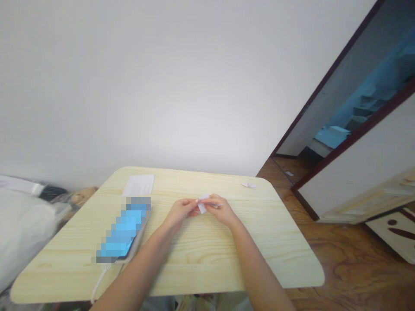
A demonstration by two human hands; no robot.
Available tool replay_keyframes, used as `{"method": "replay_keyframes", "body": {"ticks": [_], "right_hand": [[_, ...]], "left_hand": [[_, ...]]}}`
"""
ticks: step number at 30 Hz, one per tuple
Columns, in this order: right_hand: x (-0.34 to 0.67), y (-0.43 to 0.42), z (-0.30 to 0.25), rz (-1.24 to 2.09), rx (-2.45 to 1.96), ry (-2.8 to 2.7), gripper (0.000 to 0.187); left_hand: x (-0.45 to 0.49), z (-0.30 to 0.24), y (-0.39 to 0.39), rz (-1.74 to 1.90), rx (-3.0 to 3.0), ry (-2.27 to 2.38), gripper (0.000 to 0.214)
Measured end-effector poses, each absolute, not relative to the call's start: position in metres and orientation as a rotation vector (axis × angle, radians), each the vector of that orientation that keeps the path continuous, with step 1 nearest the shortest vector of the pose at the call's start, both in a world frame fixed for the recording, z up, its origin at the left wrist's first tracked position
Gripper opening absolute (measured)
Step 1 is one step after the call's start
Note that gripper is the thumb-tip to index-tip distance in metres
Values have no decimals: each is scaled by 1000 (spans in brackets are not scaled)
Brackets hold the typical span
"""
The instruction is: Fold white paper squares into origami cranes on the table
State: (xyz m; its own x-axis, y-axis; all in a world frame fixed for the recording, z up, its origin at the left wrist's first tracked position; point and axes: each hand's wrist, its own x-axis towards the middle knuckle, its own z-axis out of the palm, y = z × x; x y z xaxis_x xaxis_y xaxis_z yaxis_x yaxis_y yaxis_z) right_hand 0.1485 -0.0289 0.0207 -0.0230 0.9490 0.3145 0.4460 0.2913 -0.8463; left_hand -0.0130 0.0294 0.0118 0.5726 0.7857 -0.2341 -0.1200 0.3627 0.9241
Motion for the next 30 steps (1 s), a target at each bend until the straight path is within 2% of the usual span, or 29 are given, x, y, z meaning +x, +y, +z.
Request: {"method": "replay_keyframes", "body": {"ticks": [6, 12, 21, 30], "right_hand": [[152, -26, 17, 718, -1273, -1541, 19], [156, -19, 8, 1011, -1221, -1143, 18], [151, -22, 23, 1150, -1228, -1011, 31], [151, -22, 18, 997, -1408, -1101, 25]], "left_hand": [[-13, 11, 32, 657, 953, 776, 32], [-12, 14, 32, 685, 794, 779, 19], [-11, 18, 29, 792, 1016, 885, 37], [-10, 17, 26, 719, 1122, 849, 34]]}}
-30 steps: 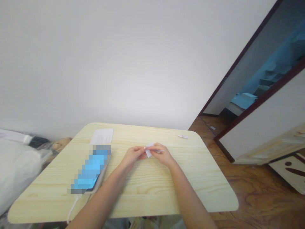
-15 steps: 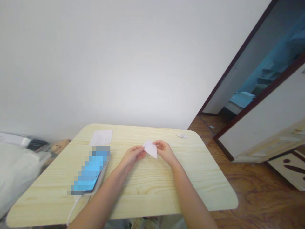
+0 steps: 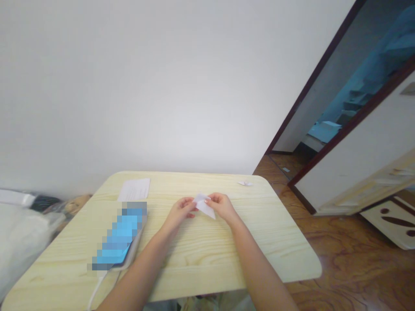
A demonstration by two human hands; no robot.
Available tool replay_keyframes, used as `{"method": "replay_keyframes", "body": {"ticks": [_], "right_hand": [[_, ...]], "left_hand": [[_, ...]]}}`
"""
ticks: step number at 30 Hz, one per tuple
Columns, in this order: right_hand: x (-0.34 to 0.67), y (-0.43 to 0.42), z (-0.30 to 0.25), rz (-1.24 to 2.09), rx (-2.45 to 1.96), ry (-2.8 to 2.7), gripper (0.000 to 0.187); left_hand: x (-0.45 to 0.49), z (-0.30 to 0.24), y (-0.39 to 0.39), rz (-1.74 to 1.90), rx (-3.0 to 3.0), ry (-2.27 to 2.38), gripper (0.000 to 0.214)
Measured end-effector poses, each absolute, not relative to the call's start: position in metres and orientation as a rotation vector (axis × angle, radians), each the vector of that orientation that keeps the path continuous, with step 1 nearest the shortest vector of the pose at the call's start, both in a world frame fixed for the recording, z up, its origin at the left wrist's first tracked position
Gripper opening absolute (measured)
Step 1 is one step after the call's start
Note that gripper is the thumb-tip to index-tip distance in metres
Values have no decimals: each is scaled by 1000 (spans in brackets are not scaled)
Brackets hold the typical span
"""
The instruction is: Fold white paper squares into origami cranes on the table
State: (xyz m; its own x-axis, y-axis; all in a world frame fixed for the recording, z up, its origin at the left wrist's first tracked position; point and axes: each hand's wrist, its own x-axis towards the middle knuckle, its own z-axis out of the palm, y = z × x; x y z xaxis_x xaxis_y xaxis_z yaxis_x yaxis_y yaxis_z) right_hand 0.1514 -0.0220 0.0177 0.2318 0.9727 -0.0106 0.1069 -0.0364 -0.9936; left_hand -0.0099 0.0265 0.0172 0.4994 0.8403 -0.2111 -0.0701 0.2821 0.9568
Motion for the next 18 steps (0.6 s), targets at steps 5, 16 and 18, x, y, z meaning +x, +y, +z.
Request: {"method": "replay_keyframes", "body": {"ticks": [5, 16, 18], "right_hand": [[151, -23, 17, 1000, -1440, -1142, 21], [152, -27, 22, 1177, -1357, -1112, 31], [150, -26, 20, 1182, -1353, -1096, 29]], "left_hand": [[-7, 12, 27, 802, 1212, 904, 37], [-12, 16, 28, 625, 1418, 798, 34], [-12, 17, 28, 630, 1493, 839, 34]]}}
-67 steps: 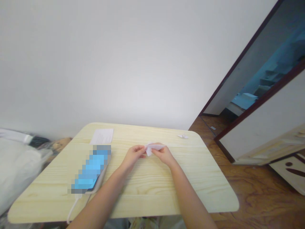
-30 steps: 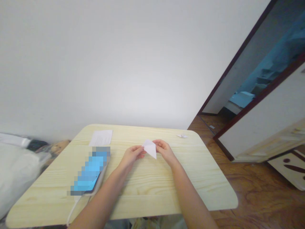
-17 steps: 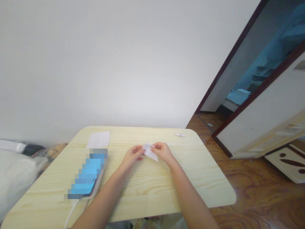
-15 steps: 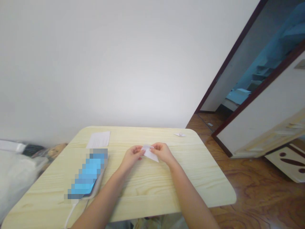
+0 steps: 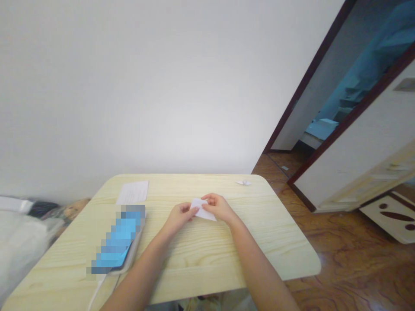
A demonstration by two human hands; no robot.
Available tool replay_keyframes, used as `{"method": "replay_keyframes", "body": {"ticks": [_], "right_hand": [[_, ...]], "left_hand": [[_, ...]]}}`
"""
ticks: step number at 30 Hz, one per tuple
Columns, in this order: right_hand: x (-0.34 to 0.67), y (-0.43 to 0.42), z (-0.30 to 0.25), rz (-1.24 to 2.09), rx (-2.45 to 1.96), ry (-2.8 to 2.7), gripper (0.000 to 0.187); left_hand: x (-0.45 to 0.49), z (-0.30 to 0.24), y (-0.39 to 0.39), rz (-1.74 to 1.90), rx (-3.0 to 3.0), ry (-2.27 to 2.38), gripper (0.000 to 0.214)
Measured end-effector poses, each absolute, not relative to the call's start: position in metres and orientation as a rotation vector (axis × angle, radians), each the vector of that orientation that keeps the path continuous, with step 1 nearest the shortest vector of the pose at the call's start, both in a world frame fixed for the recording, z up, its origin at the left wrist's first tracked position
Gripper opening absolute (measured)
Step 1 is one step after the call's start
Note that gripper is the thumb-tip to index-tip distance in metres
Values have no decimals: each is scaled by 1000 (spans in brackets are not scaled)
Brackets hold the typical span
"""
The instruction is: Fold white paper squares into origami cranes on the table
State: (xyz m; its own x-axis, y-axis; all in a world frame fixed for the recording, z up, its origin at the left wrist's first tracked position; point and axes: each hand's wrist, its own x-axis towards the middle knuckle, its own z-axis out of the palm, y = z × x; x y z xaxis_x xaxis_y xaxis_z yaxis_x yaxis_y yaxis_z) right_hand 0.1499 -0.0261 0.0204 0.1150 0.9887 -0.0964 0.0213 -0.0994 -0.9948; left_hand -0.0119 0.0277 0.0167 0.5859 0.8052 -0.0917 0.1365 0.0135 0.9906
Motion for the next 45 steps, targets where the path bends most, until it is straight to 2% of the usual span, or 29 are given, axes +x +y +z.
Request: {"method": "replay_keyframes", "body": {"ticks": [4, 7, 14, 19, 21, 23, 28, 34, 37, 40, 45], "right_hand": [[150, -24, 18, 1165, -1432, -1086, 20], [154, -22, 16, 1146, -1456, -1096, 21], [158, -23, 17, 1232, -1421, -995, 31], [156, -30, 27, 1301, -1243, -1074, 40], [152, -30, 27, 1233, -1180, -1144, 44], [148, -28, 25, 1159, -1169, -1157, 38], [148, -24, 19, 1157, -1177, -1091, 39], [154, -20, 12, 1051, -1268, -1141, 22], [153, -20, 12, 999, -1283, -1200, 24], [147, -21, 15, 819, -1330, -1166, 33], [135, -21, 18, 511, -1462, -1141, 26]], "left_hand": [[-12, 19, 26, 615, 1554, 839, 35], [-12, 20, 25, 618, 1545, 814, 32], [-13, 16, 29, 681, 1413, 926, 29], [-13, 11, 34, 781, 1111, 946, 37], [-11, 9, 33, 750, 1035, 894, 39], [-10, 8, 32, 721, 998, 862, 39], [-11, 10, 31, 712, 1085, 825, 41], [-15, 18, 35, 798, 1249, 906, 44], [-14, 18, 35, 831, 1343, 854, 42], [-11, 12, 35, 835, 1351, 848, 36], [-9, 4, 36, 926, 1231, 889, 33]]}}
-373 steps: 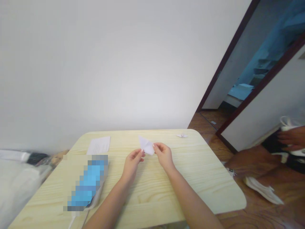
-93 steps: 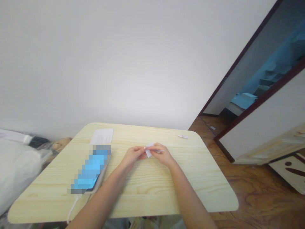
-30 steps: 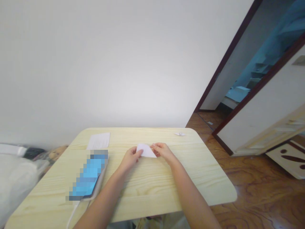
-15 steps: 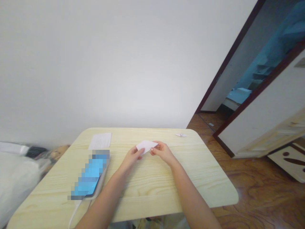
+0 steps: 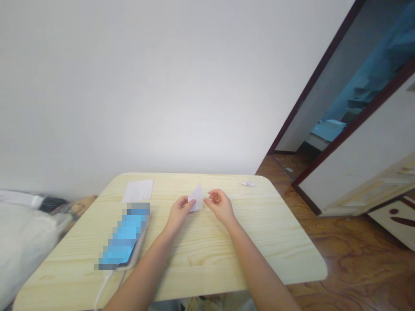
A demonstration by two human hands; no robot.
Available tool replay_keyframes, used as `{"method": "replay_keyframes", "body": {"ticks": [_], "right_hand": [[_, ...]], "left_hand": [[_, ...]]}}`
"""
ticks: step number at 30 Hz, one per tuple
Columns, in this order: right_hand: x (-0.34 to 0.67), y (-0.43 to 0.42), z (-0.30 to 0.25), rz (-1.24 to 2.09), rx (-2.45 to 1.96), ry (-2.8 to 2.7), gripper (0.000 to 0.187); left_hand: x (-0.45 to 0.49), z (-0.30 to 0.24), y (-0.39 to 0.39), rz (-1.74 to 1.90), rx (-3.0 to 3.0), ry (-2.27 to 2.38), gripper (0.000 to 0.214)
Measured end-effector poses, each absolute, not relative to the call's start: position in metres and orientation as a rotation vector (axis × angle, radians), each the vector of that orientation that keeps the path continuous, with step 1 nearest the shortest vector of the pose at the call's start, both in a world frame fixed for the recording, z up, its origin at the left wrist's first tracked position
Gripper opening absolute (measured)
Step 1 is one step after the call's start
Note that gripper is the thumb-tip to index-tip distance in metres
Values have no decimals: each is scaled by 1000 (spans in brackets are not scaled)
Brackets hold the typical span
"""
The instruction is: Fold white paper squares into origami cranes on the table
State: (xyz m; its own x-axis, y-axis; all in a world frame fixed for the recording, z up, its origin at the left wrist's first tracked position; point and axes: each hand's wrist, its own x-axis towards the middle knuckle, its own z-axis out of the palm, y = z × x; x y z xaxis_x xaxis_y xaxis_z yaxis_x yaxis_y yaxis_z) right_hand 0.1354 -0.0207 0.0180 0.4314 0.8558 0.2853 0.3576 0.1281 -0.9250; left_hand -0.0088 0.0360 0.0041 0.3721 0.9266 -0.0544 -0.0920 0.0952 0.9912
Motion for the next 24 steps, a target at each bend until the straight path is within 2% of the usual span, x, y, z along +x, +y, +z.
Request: {"method": "replay_keyframes", "body": {"ticks": [5, 8, 14, 24], "right_hand": [[131, -21, 18, 401, -1516, -1208, 22], [131, -22, 20, 354, -1523, -1273, 13], [131, -25, 25, 223, -1535, -1370, 3], [132, -30, 31, 122, -1506, -1477, 11]], "left_hand": [[-8, 11, 30, 896, 1266, 862, 31], [-7, 16, 28, 890, 1271, 858, 32], [-6, 15, 27, 862, 1230, 861, 41], [-10, 18, 28, 767, 886, 654, 31]]}}
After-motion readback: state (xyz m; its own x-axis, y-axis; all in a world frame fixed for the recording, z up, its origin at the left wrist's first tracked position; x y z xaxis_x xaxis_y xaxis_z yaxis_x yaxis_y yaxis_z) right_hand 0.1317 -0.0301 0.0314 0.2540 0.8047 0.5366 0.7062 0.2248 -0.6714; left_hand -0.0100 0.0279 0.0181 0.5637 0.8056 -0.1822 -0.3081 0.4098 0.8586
